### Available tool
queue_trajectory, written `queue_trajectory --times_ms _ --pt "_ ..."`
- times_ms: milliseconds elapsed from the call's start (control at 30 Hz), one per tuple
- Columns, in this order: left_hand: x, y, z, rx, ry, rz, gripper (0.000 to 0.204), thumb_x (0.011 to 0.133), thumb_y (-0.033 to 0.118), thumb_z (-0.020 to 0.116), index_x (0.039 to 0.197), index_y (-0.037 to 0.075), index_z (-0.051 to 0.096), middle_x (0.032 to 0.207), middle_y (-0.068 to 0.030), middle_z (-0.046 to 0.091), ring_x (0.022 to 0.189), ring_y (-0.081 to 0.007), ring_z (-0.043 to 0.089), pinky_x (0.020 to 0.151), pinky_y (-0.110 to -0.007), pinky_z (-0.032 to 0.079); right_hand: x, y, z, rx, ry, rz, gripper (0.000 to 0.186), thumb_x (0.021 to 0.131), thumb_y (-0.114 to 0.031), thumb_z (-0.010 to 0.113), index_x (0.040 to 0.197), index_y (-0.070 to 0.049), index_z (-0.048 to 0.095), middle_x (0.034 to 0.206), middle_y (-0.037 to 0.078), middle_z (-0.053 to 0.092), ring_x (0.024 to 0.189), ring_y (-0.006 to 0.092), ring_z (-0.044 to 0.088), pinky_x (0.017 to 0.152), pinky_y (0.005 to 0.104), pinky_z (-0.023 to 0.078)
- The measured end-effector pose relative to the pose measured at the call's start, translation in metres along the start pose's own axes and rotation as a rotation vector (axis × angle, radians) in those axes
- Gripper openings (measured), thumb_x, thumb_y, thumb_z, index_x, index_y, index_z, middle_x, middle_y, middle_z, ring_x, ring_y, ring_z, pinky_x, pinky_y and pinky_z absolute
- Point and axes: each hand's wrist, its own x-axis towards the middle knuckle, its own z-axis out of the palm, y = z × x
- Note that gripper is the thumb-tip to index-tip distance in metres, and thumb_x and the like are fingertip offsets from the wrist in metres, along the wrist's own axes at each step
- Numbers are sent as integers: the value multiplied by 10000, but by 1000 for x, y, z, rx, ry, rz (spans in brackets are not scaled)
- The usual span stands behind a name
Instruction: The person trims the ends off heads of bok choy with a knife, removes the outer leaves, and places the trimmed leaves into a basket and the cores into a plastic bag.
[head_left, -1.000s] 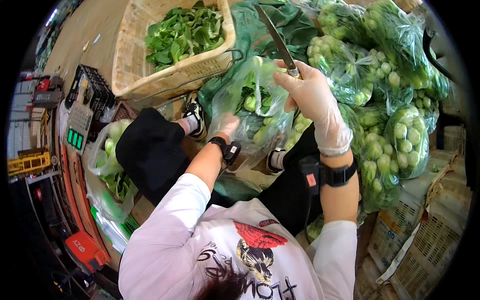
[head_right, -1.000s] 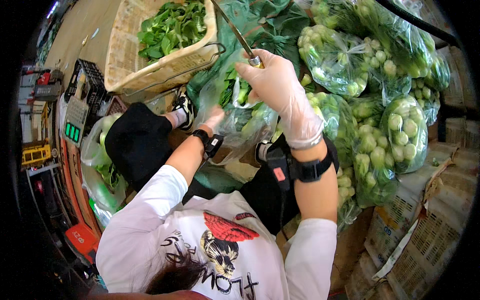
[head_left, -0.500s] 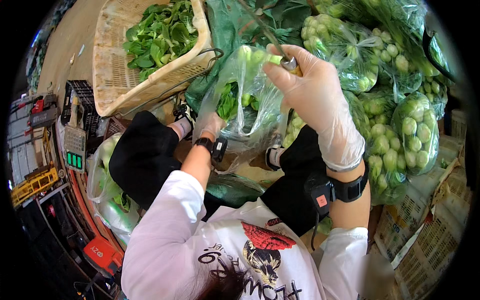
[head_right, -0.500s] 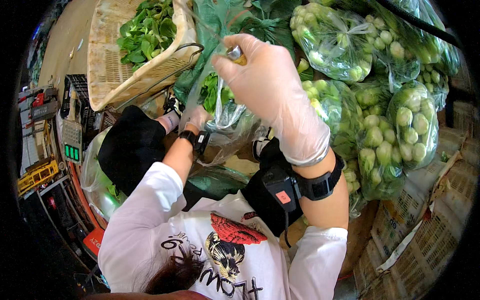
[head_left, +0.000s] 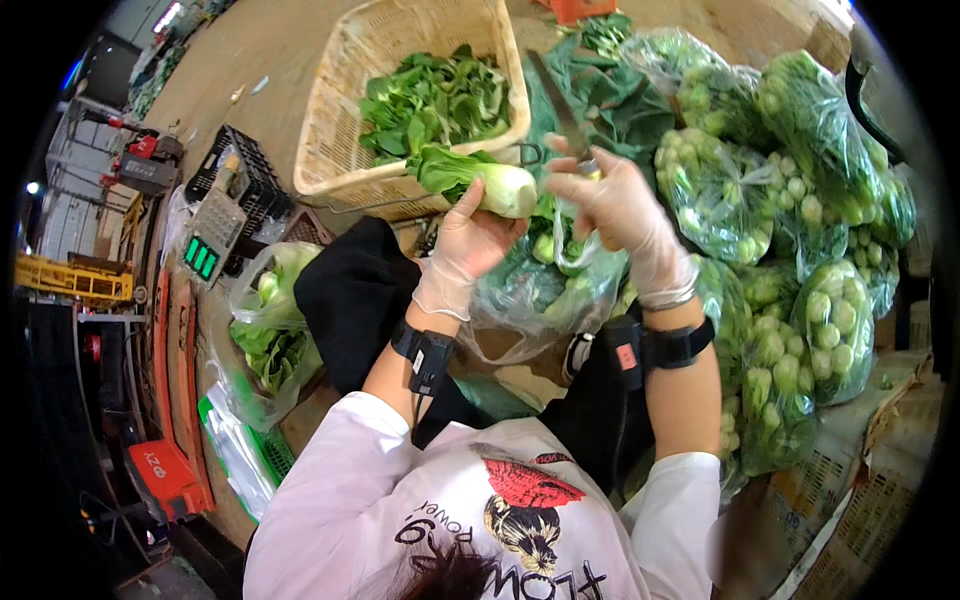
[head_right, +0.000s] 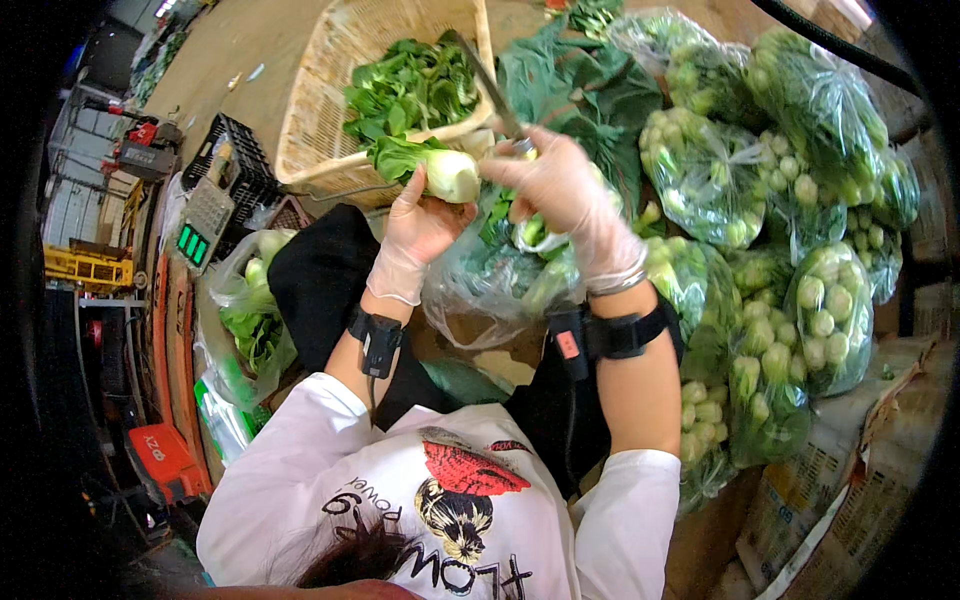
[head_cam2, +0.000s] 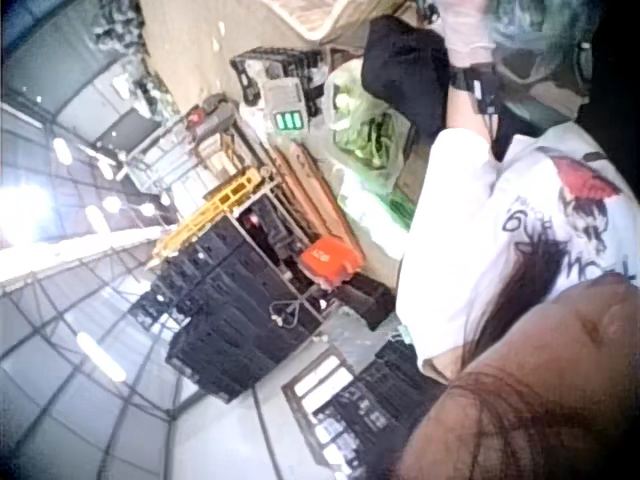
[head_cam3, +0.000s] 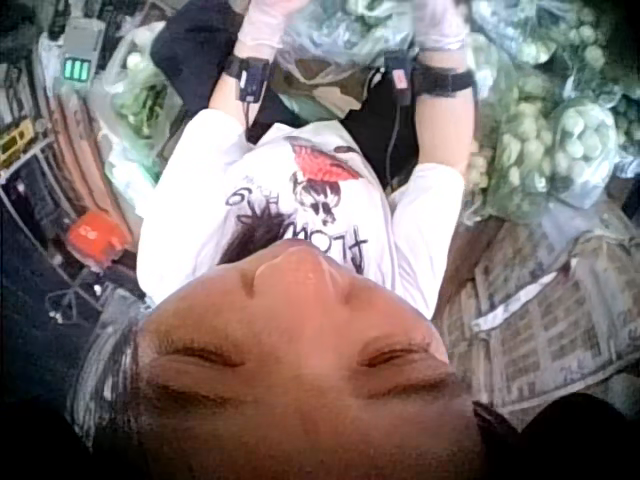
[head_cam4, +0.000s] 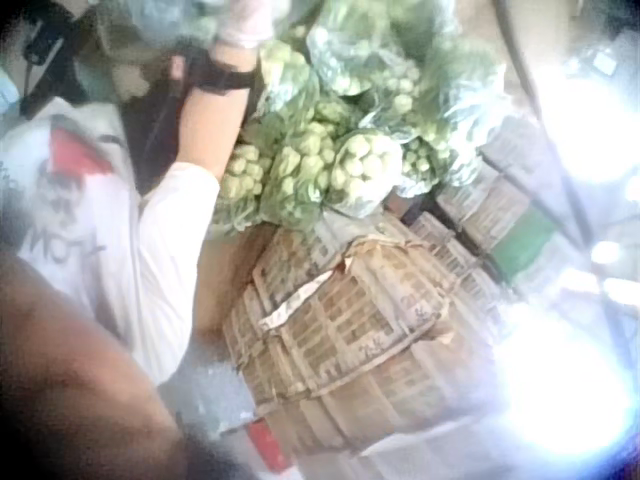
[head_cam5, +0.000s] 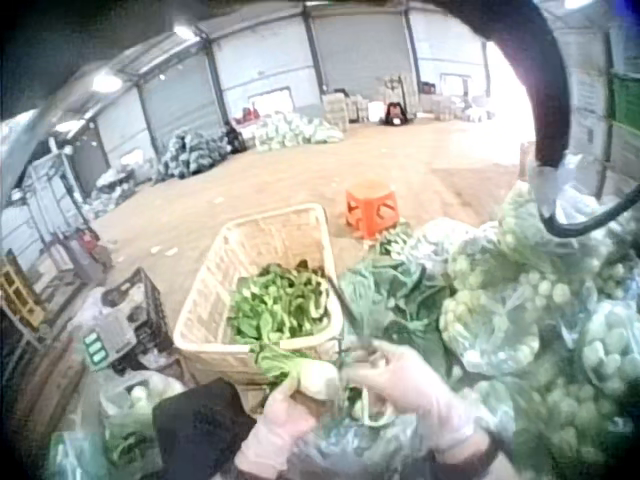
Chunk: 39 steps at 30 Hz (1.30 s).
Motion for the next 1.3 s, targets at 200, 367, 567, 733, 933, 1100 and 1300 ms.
queue_trajectory --times_ms 200,367,567,733,933,1100,1300 --pt "-11 33 50 489 10 -125 485 880 473 508 1126 55 537 1035 -87 595 919 -194 581 788 -341 477 11 15 47 53 58 -125 489 702 -188 761 1085 26 546 728 41 611 483 71 521 411 210 412" --pt "-57 64 92 1568 -43 228 466 797 392 664 1026 -9 596 955 -128 612 856 -220 601 789 -328 480 21 1 44 70 105 2 351 762 -259 695 970 -3 576 628 37 577 402 86 480 371 218 357" --pt "-3 91 87 2303 -132 191 807 585 328 815 1248 45 454 1045 -159 602 966 -267 577 851 -350 445 43 15 52 -53 -123 61 449 801 -439 625 876 3 601 563 54 559 374 97 449 357 227 341" --pt "3 106 62 1766 97 88 738 620 327 802 1196 19 458 1024 -128 616 922 -209 594 818 -320 464 61 15 59 187 27 -46 479 810 -415 617 1004 22 598 703 68 619 396 96 466 369 223 358" --pt "6 113 49 1783 150 256 845 560 284 841 1239 17 414 1052 -108 601 954 -180 575 844 -296 456 59 8 96 -285 29 -222 645 731 -255 735 1284 -52 472 712 76 629 484 114 552 485 242 466" --pt "-9 148 41 1591 -78 -35 790 644 218 804 1292 26 395 1088 -74 574 986 -148 544 867 -273 437 69 4 109 -432 16 -176 597 744 -232 727 1258 -32 498 674 46 600 484 78 518 464 229 441" --pt "-12 178 38 1433 -238 -386 518 704 157 754 1158 17 549 977 -8 595 878 -93 536 797 -237 442 77 -1 102 -100 -296 49 340 766 -202 664 1066 -43 636 589 -22 529 419 53 466 383 196 356"
